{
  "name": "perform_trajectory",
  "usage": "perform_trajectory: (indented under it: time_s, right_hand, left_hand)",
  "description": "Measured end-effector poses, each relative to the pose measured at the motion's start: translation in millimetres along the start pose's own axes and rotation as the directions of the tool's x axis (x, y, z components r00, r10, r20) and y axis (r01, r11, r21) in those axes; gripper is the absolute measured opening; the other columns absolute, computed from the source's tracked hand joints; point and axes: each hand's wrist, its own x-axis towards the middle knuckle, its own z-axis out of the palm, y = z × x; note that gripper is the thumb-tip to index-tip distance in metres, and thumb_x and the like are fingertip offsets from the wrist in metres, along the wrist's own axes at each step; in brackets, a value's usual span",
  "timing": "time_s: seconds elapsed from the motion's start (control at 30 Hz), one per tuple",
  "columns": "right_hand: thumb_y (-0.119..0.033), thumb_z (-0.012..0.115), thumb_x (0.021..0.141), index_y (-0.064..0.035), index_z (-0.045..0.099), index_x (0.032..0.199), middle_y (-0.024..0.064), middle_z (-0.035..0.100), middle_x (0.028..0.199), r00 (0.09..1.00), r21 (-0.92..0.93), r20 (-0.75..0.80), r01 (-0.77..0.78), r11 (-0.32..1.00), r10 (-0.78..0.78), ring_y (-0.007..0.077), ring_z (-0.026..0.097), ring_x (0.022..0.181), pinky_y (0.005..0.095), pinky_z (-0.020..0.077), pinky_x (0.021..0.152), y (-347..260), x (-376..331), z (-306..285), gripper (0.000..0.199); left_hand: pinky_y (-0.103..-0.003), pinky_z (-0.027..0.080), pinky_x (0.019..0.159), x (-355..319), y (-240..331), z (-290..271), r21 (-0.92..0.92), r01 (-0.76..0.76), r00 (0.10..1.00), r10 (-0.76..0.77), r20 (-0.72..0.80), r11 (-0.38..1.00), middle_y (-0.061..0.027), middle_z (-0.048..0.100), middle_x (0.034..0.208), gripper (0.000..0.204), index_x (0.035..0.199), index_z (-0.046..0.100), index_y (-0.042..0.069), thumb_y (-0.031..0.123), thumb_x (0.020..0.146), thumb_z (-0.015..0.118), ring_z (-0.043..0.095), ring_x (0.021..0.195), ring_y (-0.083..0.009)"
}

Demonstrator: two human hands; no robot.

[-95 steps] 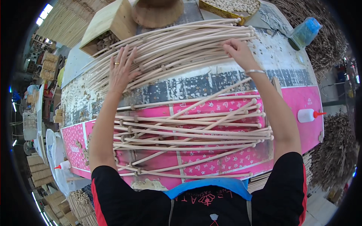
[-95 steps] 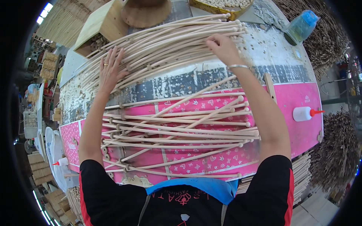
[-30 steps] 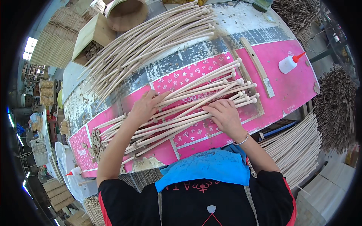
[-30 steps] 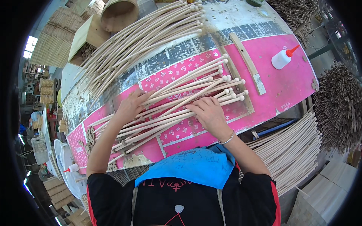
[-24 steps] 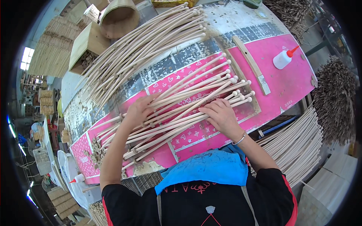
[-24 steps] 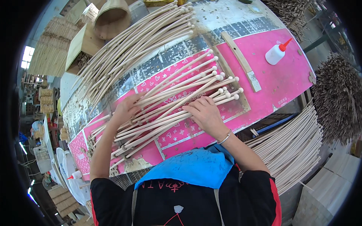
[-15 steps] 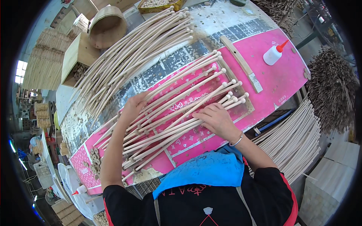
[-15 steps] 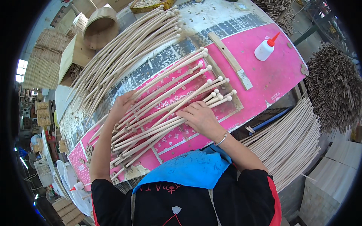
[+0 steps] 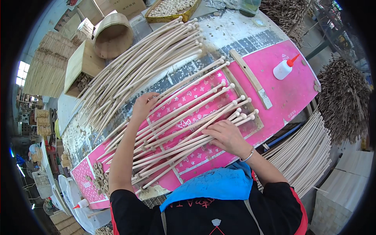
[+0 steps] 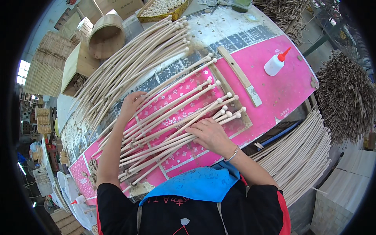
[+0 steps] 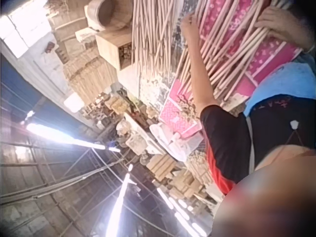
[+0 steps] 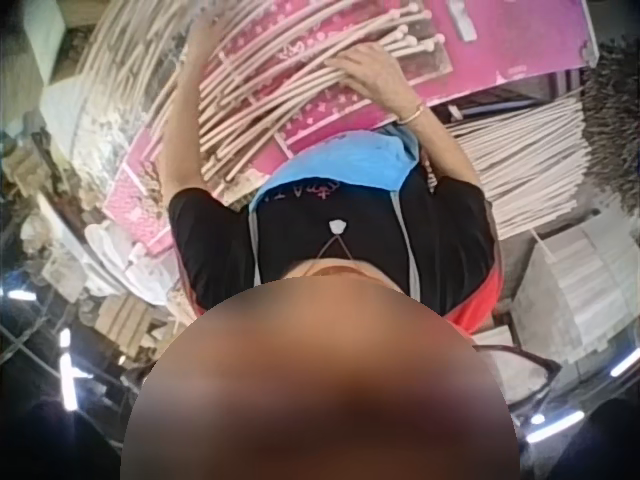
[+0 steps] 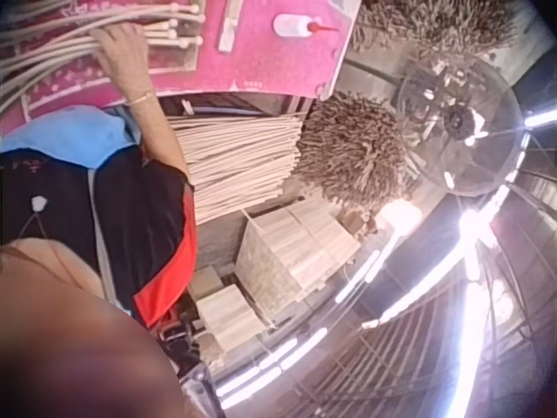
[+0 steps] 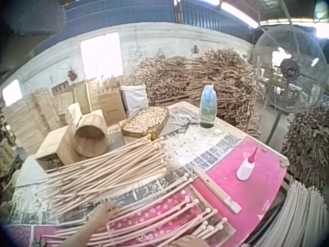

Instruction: Assembling wooden components by placing small wooden rings onto wooden rods at a workbench in a workshop.

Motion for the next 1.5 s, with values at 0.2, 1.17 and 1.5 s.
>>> perform_trajectory:
  time_s: [0.2, 1.17, 1.5]
  right_hand:
    - [-0.012, 0.08, 0.07, -0.0118, 0.067, 0.121, 0.0048, 0.068, 0.11, 1.0, -0.008, -0.014, 0.007, 1.0, -0.007, 0.0233, 0.062, 0.106, 0.0388, 0.0467, 0.095, 0.9, -0.6, 0.1, 0.052]
    - [-0.004, 0.073, 0.08, -0.0094, 0.067, 0.112, 0.0053, 0.065, 0.117, 0.967, -0.213, -0.187, -0.214, 0.953, 0.175, 0.0286, 0.058, 0.114, 0.0426, 0.0446, 0.097, 93.5, 54.0, -40.1, 0.033]
    - [-0.008, 0.074, 0.078, -0.0095, 0.068, 0.09, 0.0044, 0.062, 0.094, 0.988, -0.237, -0.062, -0.154, 0.959, 0.144, 0.026, 0.059, 0.095, 0.0417, 0.047, 0.083, 107.9, 50.9, -56.5, 0.013]
  left_hand:
    - [-0.035, 0.052, 0.069, 6.2, 12.3, 7.6, -0.038, 0.014, 0.998, -0.017, -0.067, 0.999, -0.0086, 0.069, 0.078, 0.021, 0.112, 0.072, 0.01, 0.019, 0.099, 0.059, 0.067, 0.071, -0.0223]
    - [-0.04, 0.051, 0.083, -106.1, 29.3, 22.0, 0.22, -0.189, 0.962, 0.225, -0.153, 0.957, -0.0097, 0.065, 0.1, 0.029, 0.118, 0.071, 0.009, 0.003, 0.09, 0.065, 0.063, 0.096, -0.0318]
    - [-0.043, 0.053, 0.076, -49.4, 74.1, 57.9, 0.299, -0.225, 0.947, 0.28, -0.155, 0.927, -0.0111, 0.064, 0.094, 0.027, 0.117, 0.072, 0.012, 0.007, 0.093, 0.061, 0.066, 0.091, -0.0307]
